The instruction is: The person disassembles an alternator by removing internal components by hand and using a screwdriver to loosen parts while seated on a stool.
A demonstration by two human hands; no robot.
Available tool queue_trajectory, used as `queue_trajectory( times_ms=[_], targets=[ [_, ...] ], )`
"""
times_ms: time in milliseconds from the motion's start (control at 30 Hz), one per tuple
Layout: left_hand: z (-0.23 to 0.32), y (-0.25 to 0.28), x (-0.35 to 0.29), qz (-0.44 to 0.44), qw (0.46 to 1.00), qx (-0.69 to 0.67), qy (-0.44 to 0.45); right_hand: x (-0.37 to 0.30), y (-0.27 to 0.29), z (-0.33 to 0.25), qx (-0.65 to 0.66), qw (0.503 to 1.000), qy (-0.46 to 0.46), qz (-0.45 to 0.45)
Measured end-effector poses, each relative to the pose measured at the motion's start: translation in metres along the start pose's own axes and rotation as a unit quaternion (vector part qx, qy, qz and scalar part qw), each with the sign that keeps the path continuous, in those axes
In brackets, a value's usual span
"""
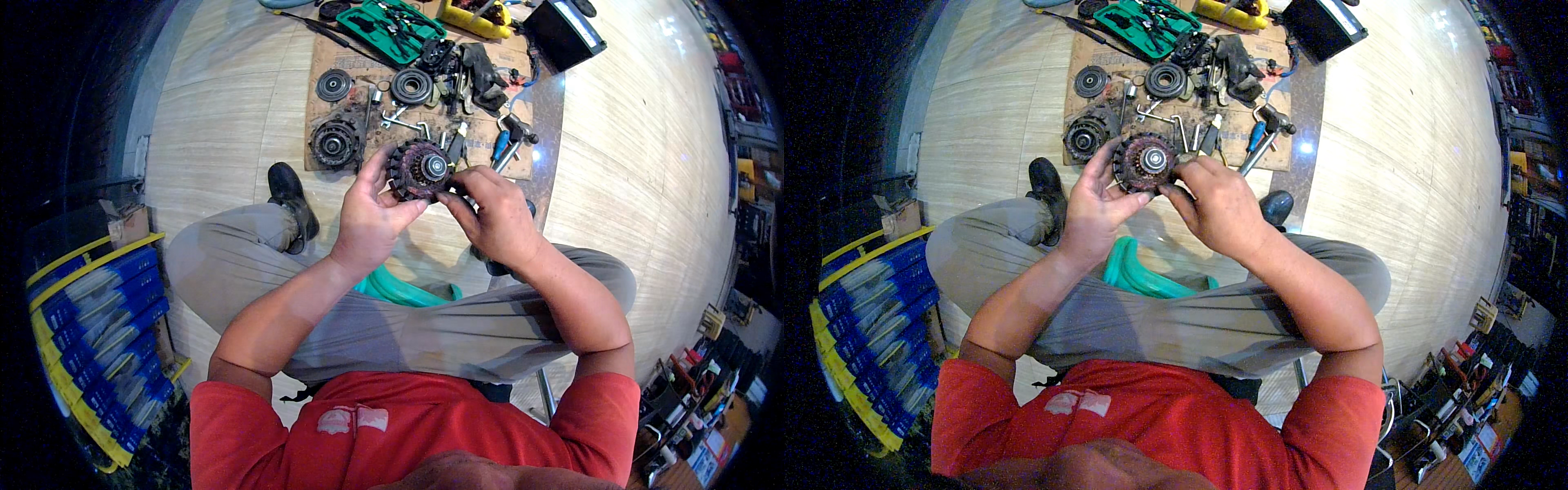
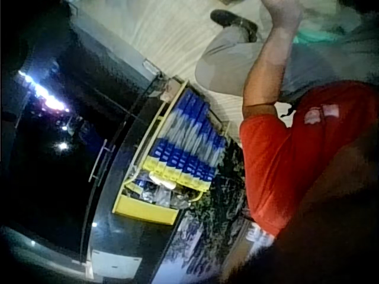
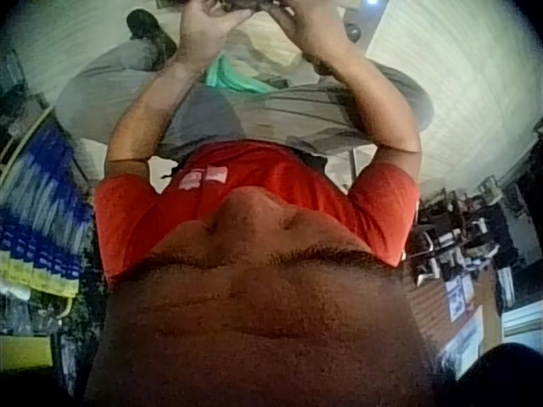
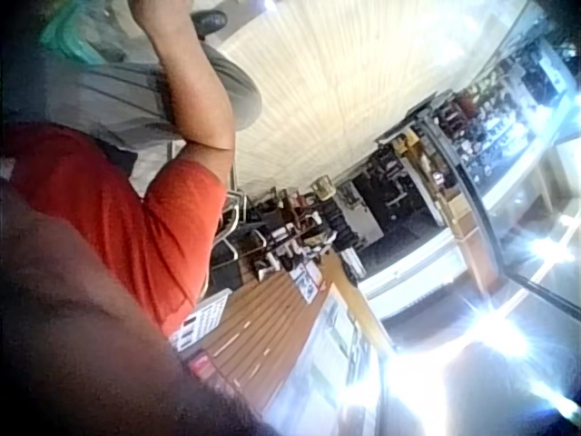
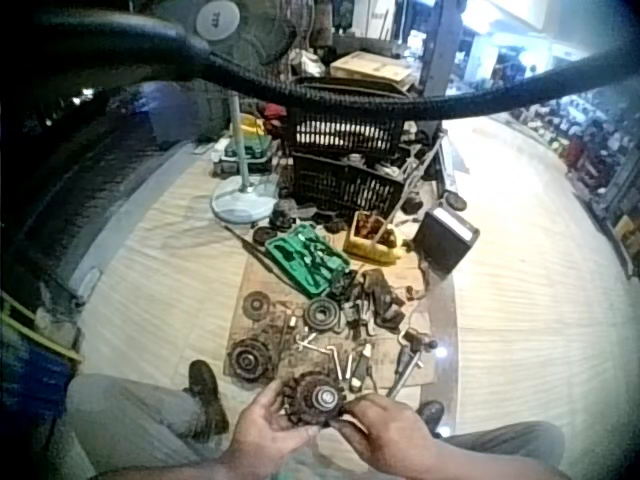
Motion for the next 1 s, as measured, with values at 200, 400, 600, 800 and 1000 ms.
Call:
queue_trajectory(
  times_ms=[200, 400, 600, 800, 1000],
  targets=[
    [0.003, -0.002, 0.0, -0.001, 1.0, 0.004, -0.024, 0.003, 0.002, -0.001, 0.039, 0.998, -0.048, 0.007],
    [0.004, -0.005, -0.002, -0.002, 0.999, 0.002, -0.038, 0.001, -0.009, 0.006, 0.193, 0.973, -0.125, -0.019],
    [0.006, -0.006, -0.004, 0.0, 0.999, -0.018, -0.046, 0.0, -0.02, 0.017, 0.288, 0.944, -0.155, -0.048],
    [0.009, -0.005, -0.005, 0.002, 0.999, -0.007, -0.038, 0.001, -0.016, 0.018, 0.298, 0.932, -0.188, -0.089],
    [0.009, -0.002, -0.003, 0.028, 0.989, -0.143, 0.013, 0.008, -0.005, 0.018, 0.324, 0.923, -0.171, -0.113]
  ],
)
Point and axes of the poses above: each hand's wrist, its own x-axis towards the middle knuckle, its own y-axis out of the back of the hand, z = x × y, the point moved 2 cm from there along x, towards the middle knuckle, and after that the axes turned 13 degrees about -x, right-handed, at the moved point
